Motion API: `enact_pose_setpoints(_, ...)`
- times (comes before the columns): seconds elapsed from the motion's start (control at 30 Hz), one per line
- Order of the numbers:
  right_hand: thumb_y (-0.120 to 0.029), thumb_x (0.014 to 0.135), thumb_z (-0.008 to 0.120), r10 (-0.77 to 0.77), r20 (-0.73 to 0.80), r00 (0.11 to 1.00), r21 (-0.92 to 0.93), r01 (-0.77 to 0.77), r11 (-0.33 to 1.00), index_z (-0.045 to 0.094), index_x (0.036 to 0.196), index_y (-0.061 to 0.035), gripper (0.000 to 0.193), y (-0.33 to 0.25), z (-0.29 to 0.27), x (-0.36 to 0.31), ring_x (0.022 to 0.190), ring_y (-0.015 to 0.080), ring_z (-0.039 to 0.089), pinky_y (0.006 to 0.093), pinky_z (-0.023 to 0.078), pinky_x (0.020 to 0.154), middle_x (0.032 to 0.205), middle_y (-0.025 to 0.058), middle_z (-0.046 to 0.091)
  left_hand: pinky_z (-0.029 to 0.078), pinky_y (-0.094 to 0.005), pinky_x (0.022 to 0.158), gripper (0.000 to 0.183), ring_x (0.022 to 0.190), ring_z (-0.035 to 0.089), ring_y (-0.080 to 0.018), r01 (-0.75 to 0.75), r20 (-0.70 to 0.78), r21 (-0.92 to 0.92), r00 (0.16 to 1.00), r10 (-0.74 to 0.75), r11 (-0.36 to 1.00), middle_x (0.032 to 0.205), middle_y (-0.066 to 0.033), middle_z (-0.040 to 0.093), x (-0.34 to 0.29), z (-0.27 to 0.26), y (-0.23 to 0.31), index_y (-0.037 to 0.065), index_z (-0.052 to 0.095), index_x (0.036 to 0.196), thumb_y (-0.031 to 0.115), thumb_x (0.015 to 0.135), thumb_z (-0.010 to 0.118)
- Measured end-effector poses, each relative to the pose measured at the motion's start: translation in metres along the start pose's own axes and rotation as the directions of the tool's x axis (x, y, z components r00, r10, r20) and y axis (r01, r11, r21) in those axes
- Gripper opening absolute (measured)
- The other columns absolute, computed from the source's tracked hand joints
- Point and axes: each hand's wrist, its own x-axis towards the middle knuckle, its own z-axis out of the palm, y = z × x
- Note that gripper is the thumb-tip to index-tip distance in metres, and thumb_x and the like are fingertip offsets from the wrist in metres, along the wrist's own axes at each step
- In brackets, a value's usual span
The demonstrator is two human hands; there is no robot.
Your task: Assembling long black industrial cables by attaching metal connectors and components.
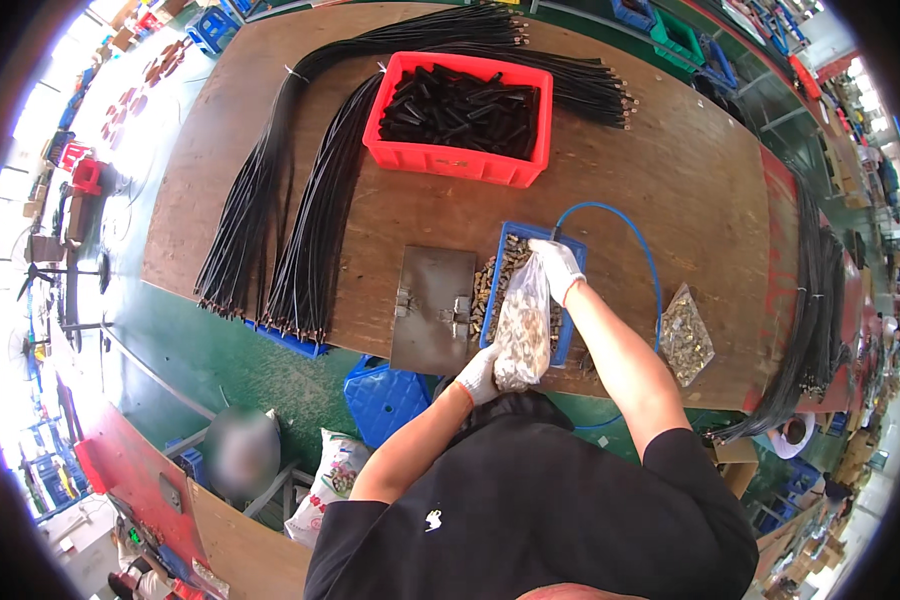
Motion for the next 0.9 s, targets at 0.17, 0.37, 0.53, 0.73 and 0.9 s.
enact_pose_setpoints(0.17, -0.029, 0.101, 0.068, 0.199, -0.029, 0.98, -0.148, -0.201, 0.968, 0.075, 0.112, -0.0014, 0.03, -0.01, 0.006, 0.036, 0.092, 0.0188, 0.068, 0.0368, 0.055, 0.079, 0.104, 0.0055, 0.075, 0.059, -0.0437, 0.083, 0.039, 0.103, 0.071, -0.021, 0.027, 0.02, -0.001, 0.999, -0.027, 1.0, 0.12, -0.0033, 0.074, -0.009, 0.042, 0.025, 0.014, 0.066, 0.132, 0.041, 0.109, 0.05)
enact_pose_setpoints(0.37, -0.028, 0.101, 0.068, 0.262, 0.14, 0.955, -0.314, -0.208, 0.926, 0.074, 0.126, -0.0034, 0.036, -0.006, -0.007, 0.064, 0.109, 0.0186, 0.067, 0.0353, 0.053, 0.095, 0.122, 0.0076, 0.075, 0.056, -0.036, 0.066, 0.034, 0.085, 0.069, -0.0182, -0.021, -0.175, 0.044, 0.984, 0.028, 0.999, 0.102, -0.0013, 0.074, -0.025, 0.125, 0.024, 0.016, 0.069, 0.118, 0.043, 0.107, 0.051)
enact_pose_setpoints(0.53, -0.026, 0.099, 0.071, 0.346, 0.129, 0.929, -0.452, -0.256, 0.854, 0.079, 0.116, -0.0074, 0.026, -0.032, 0.008, 0.049, 0.088, 0.0158, 0.064, 0.034, 0.052, 0.076, 0.101, 0.0006, 0.075, 0.042, -0.0313, 0.049, 0.037, 0.067, 0.058, -0.0143, 0.063, -0.207, 0.068, 0.977, -0.048, 0.996, 0.087, 0.0027, 0.064, -0.023, 0.138, 0.015, 0.019, 0.065, 0.105, 0.052, 0.107, 0.049)
enact_pose_setpoints(0.73, -0.028, 0.099, 0.071, 0.353, 0.163, 0.921, -0.3, -0.294, 0.907, 0.078, 0.104, -0.0069, 0.023, -0.02, -0.017, 0.051, 0.072, 0.019, 0.061, 0.0377, 0.051, 0.065, 0.084, 0.003, 0.073, 0.033, -0.0247, 0.049, 0.038, 0.065, 0.053, -0.0131, 0.089, -0.279, 0.176, 0.96, -0.037, 0.98, 0.088, 0.0002, 0.061, -0.032, 0.159, 0.003, 0.016, 0.063, 0.11, 0.053, 0.105, 0.059)
enact_pose_setpoints(0.9, -0.033, 0.099, 0.072, 0.389, 0.119, 0.913, -0.364, -0.325, 0.873, 0.076, 0.097, -0.0062, 0.027, -0.004, -0.021, 0.067, 0.075, 0.0201, 0.064, 0.0392, 0.053, 0.065, 0.086, 0.0065, 0.073, 0.036, -0.0239, 0.049, 0.026, 0.063, 0.054, -0.0132, -0.019, -0.259, 0.088, 0.965, 0.041, 0.996, 0.085, -0.0025, 0.061, -0.032, 0.151, -0.009, 0.011, 0.063, 0.109, 0.036, 0.109, 0.057)
